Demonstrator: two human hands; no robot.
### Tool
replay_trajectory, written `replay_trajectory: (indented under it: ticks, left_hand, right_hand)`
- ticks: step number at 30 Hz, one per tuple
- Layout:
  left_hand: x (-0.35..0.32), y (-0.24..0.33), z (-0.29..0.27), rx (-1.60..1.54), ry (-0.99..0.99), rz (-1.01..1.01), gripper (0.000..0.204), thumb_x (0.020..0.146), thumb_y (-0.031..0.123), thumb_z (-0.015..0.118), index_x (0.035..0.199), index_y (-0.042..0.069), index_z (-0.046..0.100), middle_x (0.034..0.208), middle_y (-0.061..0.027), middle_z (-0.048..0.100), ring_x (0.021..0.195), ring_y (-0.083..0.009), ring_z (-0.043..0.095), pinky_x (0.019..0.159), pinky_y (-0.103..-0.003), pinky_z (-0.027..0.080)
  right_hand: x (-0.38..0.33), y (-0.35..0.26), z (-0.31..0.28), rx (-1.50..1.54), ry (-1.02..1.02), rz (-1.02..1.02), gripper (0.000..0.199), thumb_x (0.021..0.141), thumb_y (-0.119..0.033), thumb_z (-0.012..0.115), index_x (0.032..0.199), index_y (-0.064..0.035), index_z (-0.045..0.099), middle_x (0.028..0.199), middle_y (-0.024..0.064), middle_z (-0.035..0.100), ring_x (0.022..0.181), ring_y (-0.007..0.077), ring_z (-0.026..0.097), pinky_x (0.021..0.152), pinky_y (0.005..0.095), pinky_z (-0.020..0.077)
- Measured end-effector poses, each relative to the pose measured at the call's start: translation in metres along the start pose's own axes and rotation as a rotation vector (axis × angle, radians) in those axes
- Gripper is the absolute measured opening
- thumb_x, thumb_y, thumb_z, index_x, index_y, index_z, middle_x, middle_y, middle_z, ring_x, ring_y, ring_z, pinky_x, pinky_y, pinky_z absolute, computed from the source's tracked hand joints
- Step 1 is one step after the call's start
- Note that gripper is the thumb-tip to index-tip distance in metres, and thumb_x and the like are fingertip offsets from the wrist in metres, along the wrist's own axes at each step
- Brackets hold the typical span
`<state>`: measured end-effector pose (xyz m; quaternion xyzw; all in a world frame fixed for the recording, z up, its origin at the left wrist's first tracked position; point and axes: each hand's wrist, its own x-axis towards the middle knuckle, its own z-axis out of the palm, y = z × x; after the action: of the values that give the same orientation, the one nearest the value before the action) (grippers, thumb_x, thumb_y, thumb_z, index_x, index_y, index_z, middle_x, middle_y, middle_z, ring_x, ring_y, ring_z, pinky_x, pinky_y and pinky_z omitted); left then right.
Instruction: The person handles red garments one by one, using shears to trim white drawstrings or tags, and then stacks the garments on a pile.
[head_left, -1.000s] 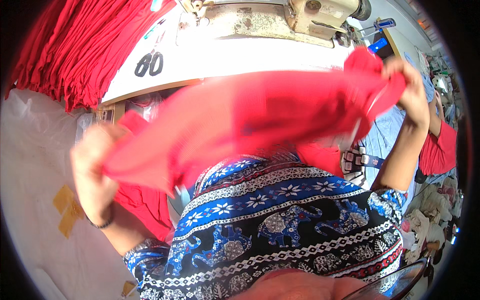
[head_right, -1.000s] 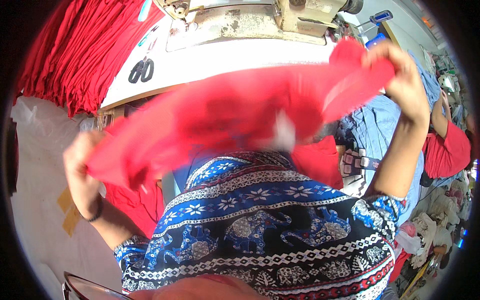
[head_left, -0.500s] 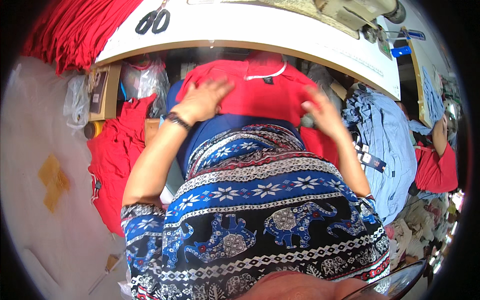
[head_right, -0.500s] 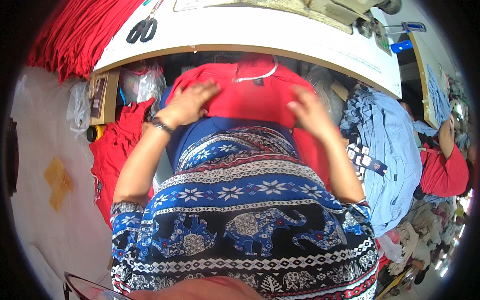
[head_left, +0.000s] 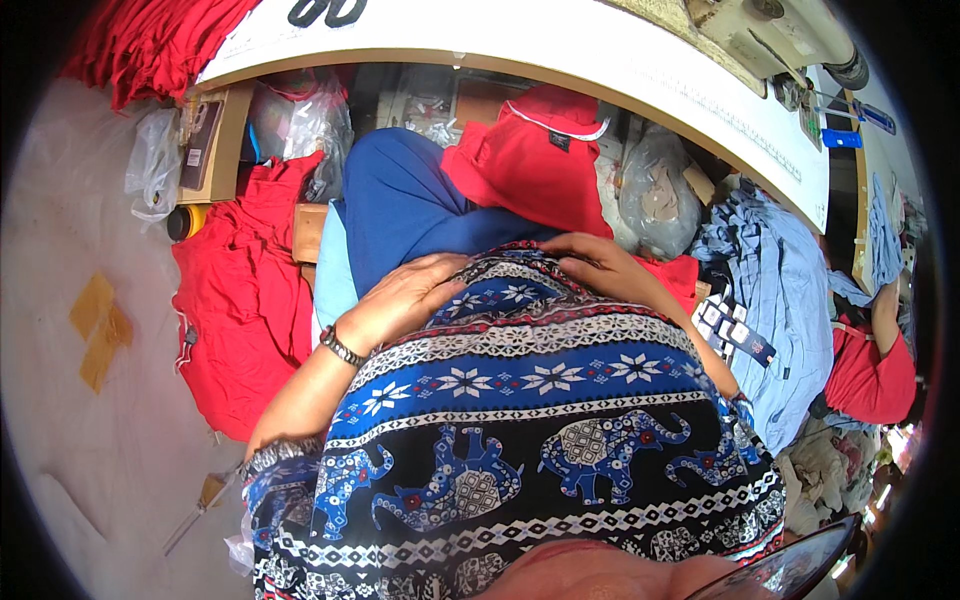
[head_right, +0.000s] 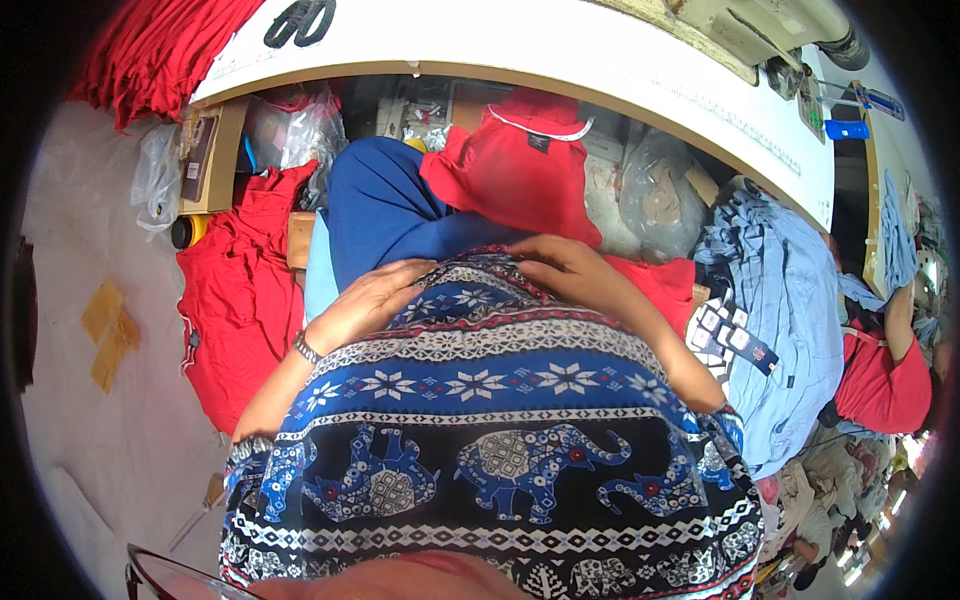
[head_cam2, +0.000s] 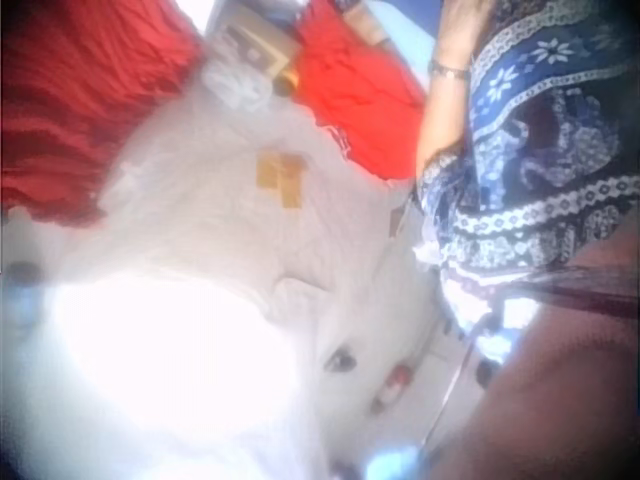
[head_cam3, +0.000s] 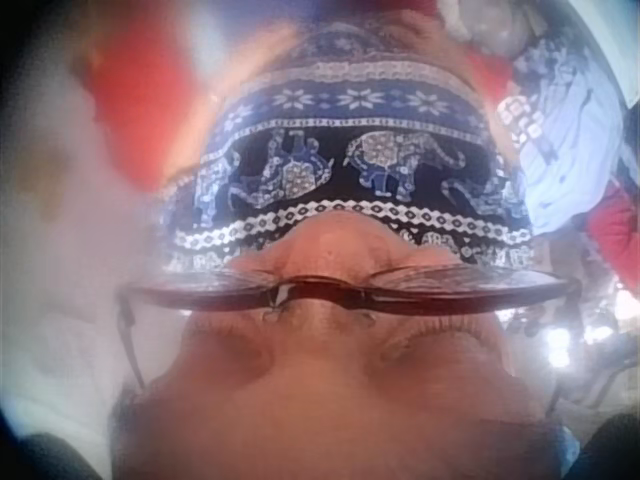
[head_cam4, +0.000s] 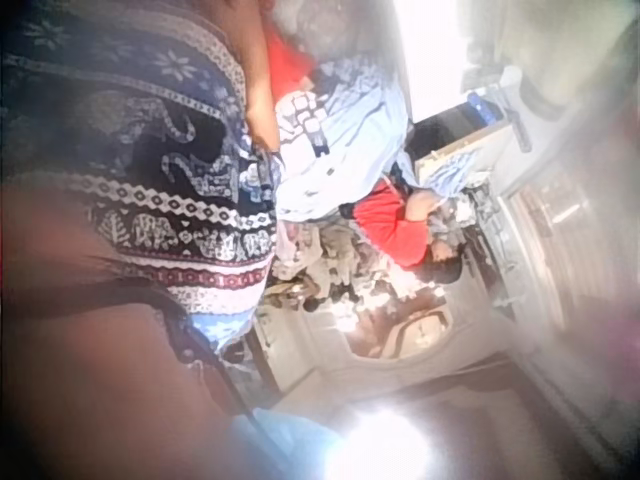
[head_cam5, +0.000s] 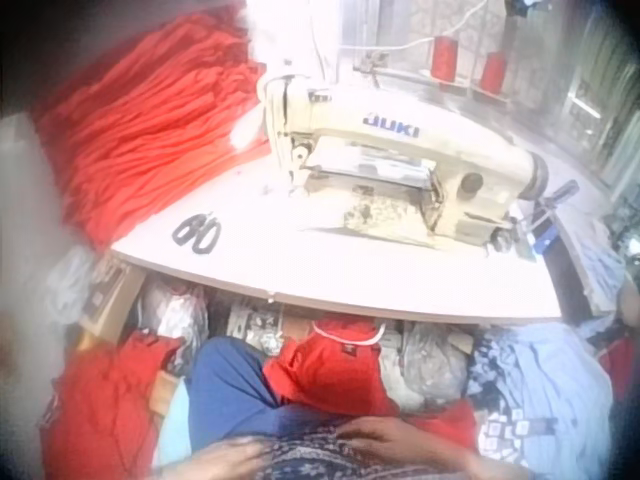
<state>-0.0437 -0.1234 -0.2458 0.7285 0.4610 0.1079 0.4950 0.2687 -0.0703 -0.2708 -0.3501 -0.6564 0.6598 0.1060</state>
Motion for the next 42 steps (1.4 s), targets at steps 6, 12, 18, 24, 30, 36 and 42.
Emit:
replay_trajectory:
  ticks: [6,12,18,24,30,36,42]
  left_hand:
    - [-0.004,0.027,-0.011,0.210,0.016,0.018,0.033,0.084,0.022,0.065,0.114,0.009,0.062,0.102,-0.0106,0.060,0.098,-0.0282,0.058,0.083,-0.038,0.049]
    - [0.014,0.038,-0.009,0.075,0.076,0.134,0.020,0.080,0.015,0.070,0.095,0.002,0.065,0.081,-0.0111,0.061,0.080,-0.0297,0.060,0.075,-0.037,0.048]
    - [0.016,0.047,-0.037,-0.595,0.026,0.038,0.012,0.086,0.011,0.068,0.085,0.000,0.064,0.073,-0.0033,0.060,0.071,-0.0091,0.053,0.063,-0.028,0.043]
    - [0.023,-0.016,-0.003,-0.026,0.003,-0.110,0.022,0.091,0.023,0.061,0.094,0.001,0.063,0.083,-0.0130,0.063,0.080,-0.0270,0.063,0.075,-0.036,0.048]
    - [0.038,-0.006,0.003,-0.131,0.546,-0.226,0.015,0.085,0.014,0.065,0.087,-0.001,0.065,0.079,-0.0136,0.060,0.072,-0.0262,0.060,0.066,-0.033,0.046]
    - [0.105,-0.070,0.020,0.819,0.186,-0.079,0.018,0.076,0.018,0.060,0.087,0.007,0.069,0.086,-0.0093,0.066,0.082,-0.0299,0.063,0.070,-0.043,0.050]
    - [0.056,-0.084,-0.032,-0.265,0.267,0.006,0.032,0.083,0.018,0.068,0.111,0.002,0.064,0.103,-0.0119,0.068,0.095,-0.0220,0.065,0.086,-0.033,0.050]
  right_hand:
    - [0.030,-0.014,0.016,-0.007,-0.039,-0.368,0.024,0.083,-0.023,0.071,0.097,-0.0030,0.067,0.092,0.0072,0.065,0.089,0.0207,0.062,0.078,0.0339,0.0475]
    - [0.038,-0.035,0.009,-0.155,-0.167,-0.228,0.025,0.083,-0.024,0.072,0.090,-0.0010,0.064,0.079,0.0088,0.060,0.076,0.0170,0.060,0.067,0.0323,0.0444]
    - [0.036,-0.076,-0.011,0.056,-0.183,-0.184,0.016,0.088,-0.012,0.065,0.098,0.0009,0.066,0.088,0.0013,0.063,0.081,0.0095,0.057,0.073,0.0250,0.0455]
    - [0.049,-0.003,-0.011,0.014,-0.084,0.141,0.019,0.088,-0.011,0.066,0.103,0.0013,0.065,0.094,0.0032,0.065,0.083,0.0110,0.058,0.075,0.0249,0.0480]
    - [0.069,-0.004,-0.010,-0.292,0.230,-0.100,0.017,0.085,-0.014,0.066,0.093,0.0008,0.063,0.085,0.0127,0.062,0.079,0.0229,0.061,0.070,0.0340,0.0472]
    - [0.127,0.055,0.012,-0.825,0.113,-0.280,0.025,0.082,-0.018,0.061,0.103,-0.0036,0.064,0.098,0.0211,0.063,0.093,0.0396,0.060,0.079,0.0472,0.0480]
    - [0.127,0.041,-0.003,-0.511,-0.341,-0.154,0.021,0.086,-0.017,0.059,0.098,-0.0032,0.068,0.099,0.0173,0.067,0.100,0.0339,0.061,0.087,0.0410,0.0467]
